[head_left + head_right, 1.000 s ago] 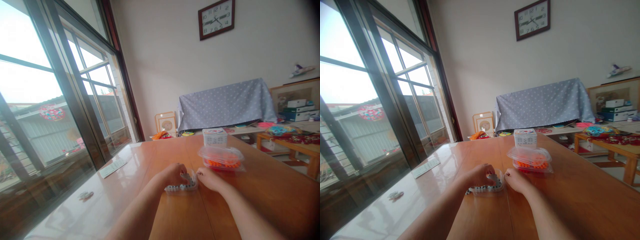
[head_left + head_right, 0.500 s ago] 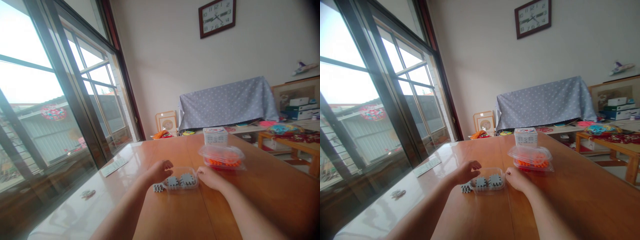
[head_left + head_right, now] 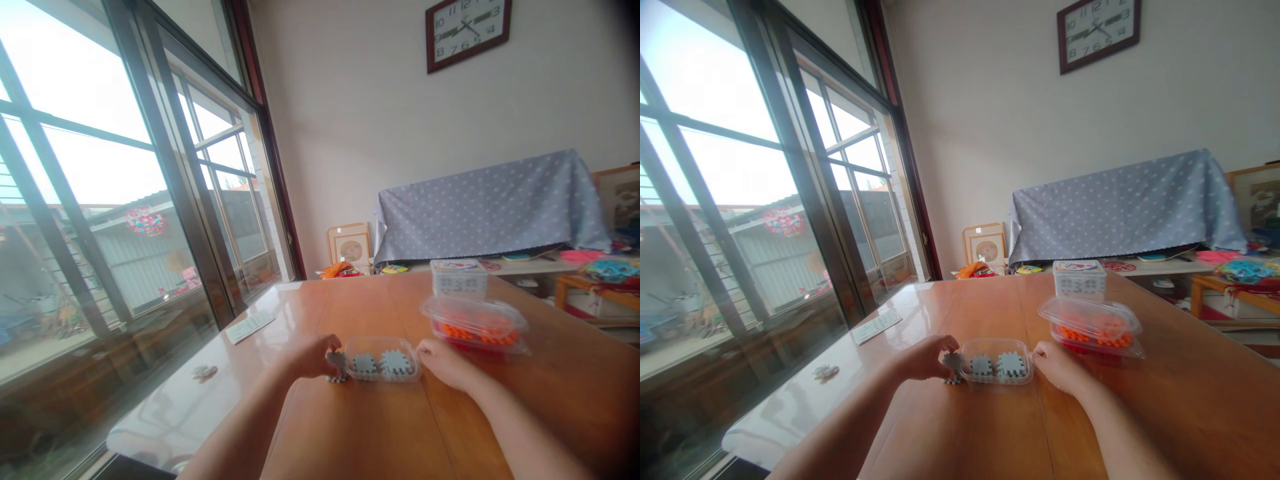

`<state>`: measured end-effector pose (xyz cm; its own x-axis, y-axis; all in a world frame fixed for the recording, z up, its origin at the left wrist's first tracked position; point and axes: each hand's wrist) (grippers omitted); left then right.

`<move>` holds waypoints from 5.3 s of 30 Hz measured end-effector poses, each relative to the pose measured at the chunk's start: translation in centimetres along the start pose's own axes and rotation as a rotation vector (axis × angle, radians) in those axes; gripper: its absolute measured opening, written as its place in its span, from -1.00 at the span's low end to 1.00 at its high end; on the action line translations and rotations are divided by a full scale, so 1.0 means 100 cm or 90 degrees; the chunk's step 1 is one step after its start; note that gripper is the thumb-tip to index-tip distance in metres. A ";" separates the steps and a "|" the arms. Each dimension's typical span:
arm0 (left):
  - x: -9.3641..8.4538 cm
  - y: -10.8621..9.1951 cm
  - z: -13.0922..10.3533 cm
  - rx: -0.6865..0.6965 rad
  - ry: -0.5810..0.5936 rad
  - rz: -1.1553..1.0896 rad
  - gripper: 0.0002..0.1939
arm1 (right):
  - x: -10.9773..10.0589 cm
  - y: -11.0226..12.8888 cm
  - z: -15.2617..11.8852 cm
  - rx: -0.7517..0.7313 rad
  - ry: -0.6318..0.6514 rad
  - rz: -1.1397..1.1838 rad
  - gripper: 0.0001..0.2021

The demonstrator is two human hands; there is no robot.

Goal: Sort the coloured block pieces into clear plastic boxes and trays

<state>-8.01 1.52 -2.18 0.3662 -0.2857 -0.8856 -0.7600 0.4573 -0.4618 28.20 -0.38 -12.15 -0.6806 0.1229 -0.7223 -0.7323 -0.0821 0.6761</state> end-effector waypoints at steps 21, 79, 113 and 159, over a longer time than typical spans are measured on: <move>0.002 -0.059 0.026 0.077 -0.048 0.064 -0.56 | -0.006 0.010 -0.005 0.006 0.002 -0.012 -0.76; 0.004 0.014 0.000 0.032 -0.084 -0.001 -0.46 | -0.003 0.005 -0.001 0.002 0.011 -0.015 -0.76; 0.052 -0.089 0.056 0.128 -0.109 -0.042 -0.69 | -0.003 0.002 0.000 -0.002 0.010 -0.051 -0.80; 0.002 -0.036 0.011 0.081 -0.188 -0.017 -0.53 | 0.002 -0.003 0.003 -0.004 0.014 -0.024 -0.76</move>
<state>-4.61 0.79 -0.81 0.5394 -0.0505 -0.8405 -0.6817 0.5597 -0.4712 28.28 -0.05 -12.45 -0.6532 0.1045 -0.7499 -0.7572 -0.0836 0.6479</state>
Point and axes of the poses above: each hand's wrist, its own z-axis towards the middle knuckle, its own x-axis out of the palm, y = z × x, and after that the axes turned 4 degrees about -z, right-handed
